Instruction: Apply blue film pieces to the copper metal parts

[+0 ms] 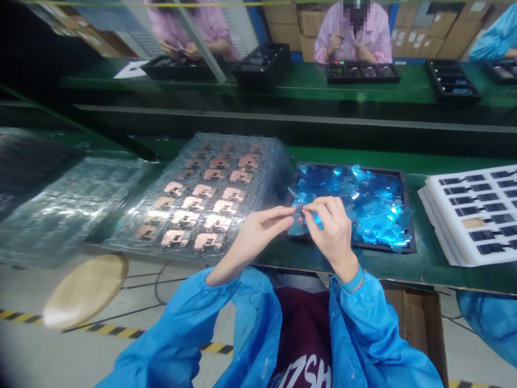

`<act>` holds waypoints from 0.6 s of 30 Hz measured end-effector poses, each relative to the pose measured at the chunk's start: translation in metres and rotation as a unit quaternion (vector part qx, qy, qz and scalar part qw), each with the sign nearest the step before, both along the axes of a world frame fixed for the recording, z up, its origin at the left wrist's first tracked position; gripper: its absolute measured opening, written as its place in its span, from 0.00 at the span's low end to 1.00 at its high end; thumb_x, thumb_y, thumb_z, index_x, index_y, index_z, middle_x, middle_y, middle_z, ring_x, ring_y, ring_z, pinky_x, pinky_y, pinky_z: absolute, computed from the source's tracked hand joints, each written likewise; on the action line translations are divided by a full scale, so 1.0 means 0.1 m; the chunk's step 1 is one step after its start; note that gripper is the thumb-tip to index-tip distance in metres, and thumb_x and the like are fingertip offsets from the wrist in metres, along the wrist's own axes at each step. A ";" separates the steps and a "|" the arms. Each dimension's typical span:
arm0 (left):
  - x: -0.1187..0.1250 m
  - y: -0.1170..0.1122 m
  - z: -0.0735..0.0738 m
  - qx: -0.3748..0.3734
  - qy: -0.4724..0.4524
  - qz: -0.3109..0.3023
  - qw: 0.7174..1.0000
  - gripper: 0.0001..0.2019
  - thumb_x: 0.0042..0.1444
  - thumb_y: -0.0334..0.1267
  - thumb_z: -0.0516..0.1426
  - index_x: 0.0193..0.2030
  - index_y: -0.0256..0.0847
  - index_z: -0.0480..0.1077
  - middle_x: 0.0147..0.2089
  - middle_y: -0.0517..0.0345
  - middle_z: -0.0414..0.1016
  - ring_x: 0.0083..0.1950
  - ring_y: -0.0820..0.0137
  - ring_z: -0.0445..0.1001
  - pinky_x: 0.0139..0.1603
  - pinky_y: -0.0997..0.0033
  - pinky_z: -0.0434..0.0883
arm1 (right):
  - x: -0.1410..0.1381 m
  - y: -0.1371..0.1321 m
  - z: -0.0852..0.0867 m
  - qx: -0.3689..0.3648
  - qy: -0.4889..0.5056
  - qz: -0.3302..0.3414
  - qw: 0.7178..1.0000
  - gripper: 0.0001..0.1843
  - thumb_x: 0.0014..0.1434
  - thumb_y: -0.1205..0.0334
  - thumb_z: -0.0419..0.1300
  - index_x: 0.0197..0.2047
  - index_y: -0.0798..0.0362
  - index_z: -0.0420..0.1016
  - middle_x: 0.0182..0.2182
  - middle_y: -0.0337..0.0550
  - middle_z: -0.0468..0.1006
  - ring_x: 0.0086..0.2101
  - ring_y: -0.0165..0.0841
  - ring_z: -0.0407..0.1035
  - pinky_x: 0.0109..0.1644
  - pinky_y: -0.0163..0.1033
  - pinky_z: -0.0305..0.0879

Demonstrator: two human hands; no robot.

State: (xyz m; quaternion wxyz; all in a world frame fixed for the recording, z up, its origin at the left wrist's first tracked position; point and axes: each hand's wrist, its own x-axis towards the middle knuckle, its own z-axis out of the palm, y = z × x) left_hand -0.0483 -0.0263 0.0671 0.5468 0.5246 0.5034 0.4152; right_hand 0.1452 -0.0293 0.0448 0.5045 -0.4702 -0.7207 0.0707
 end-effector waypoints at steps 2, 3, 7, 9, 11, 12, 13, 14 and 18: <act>-0.01 0.01 -0.03 -0.039 -0.033 0.021 0.998 0.18 0.55 0.46 0.75 0.50 0.41 0.87 0.43 0.52 0.87 0.41 0.63 0.82 0.46 0.65 0.81 | 0.00 -0.01 0.00 0.020 -0.037 0.010 0.999 0.07 0.75 0.66 0.63 0.46 0.49 0.83 0.42 0.48 0.82 0.44 0.40 0.75 0.47 0.45 0.76; -0.01 0.01 -0.05 -0.058 -0.060 0.033 0.996 0.20 0.54 0.46 0.76 0.51 0.41 0.87 0.43 0.52 0.87 0.40 0.64 0.82 0.46 0.65 0.81 | 0.01 -0.02 0.00 0.028 -0.055 0.021 0.998 0.07 0.75 0.67 0.63 0.47 0.49 0.83 0.42 0.48 0.83 0.44 0.41 0.74 0.47 0.45 0.75; -0.02 0.06 -0.11 -0.109 -0.183 0.043 0.976 0.22 0.50 0.47 0.78 0.49 0.39 0.86 0.50 0.49 0.87 0.44 0.64 0.83 0.46 0.67 0.82 | 0.02 -0.06 0.01 0.031 -0.086 0.077 0.993 0.07 0.76 0.68 0.62 0.49 0.51 0.82 0.44 0.49 0.83 0.46 0.41 0.74 0.49 0.46 0.75; -0.04 0.09 -0.13 -0.122 -0.221 0.038 0.967 0.22 0.51 0.47 0.78 0.49 0.38 0.86 0.48 0.48 0.87 0.44 0.65 0.83 0.45 0.69 0.81 | 0.03 -0.06 0.01 0.026 -0.076 0.102 0.992 0.07 0.75 0.69 0.61 0.50 0.50 0.81 0.44 0.49 0.84 0.46 0.41 0.74 0.50 0.46 0.75; -0.06 0.12 -0.16 -0.128 -0.246 0.056 0.959 0.22 0.52 0.46 0.78 0.49 0.37 0.85 0.48 0.49 0.86 0.43 0.66 0.83 0.44 0.71 0.81 | 0.05 -0.08 0.01 0.017 -0.052 0.128 0.990 0.08 0.75 0.70 0.61 0.50 0.50 0.80 0.45 0.48 0.84 0.47 0.41 0.76 0.51 0.47 0.76; -0.07 0.14 -0.17 -0.130 -0.255 0.073 0.955 0.21 0.52 0.44 0.78 0.50 0.37 0.84 0.49 0.49 0.86 0.43 0.67 0.83 0.44 0.72 0.80 | 0.05 -0.09 0.00 0.010 -0.033 0.139 0.990 0.09 0.75 0.71 0.60 0.50 0.49 0.80 0.44 0.47 0.84 0.47 0.41 0.76 0.52 0.48 0.76; -0.08 0.15 -0.18 -0.128 -0.263 0.093 0.952 0.21 0.52 0.43 0.78 0.50 0.37 0.84 0.49 0.49 0.86 0.44 0.67 0.83 0.44 0.73 0.80 | 0.05 -0.11 0.00 0.000 -0.010 0.147 0.989 0.08 0.74 0.71 0.60 0.49 0.49 0.79 0.43 0.46 0.84 0.46 0.40 0.77 0.51 0.48 0.76; -0.09 0.16 -0.19 -0.124 -0.271 0.115 0.948 0.21 0.52 0.41 0.78 0.50 0.37 0.84 0.49 0.50 0.86 0.44 0.67 0.83 0.44 0.73 0.80 | 0.05 -0.13 0.00 -0.014 0.019 0.148 0.989 0.07 0.74 0.70 0.60 0.48 0.48 0.79 0.42 0.45 0.84 0.44 0.40 0.77 0.49 0.47 0.76; -0.16 0.17 -0.12 -0.064 -0.276 0.191 0.940 0.18 0.49 0.39 0.78 0.45 0.38 0.81 0.43 0.54 0.84 0.42 0.68 0.83 0.45 0.71 0.80 | 0.06 -0.18 -0.06 -0.095 0.187 0.037 0.977 0.04 0.74 0.60 0.61 0.45 0.48 0.76 0.38 0.43 0.81 0.36 0.36 0.78 0.38 0.41 0.75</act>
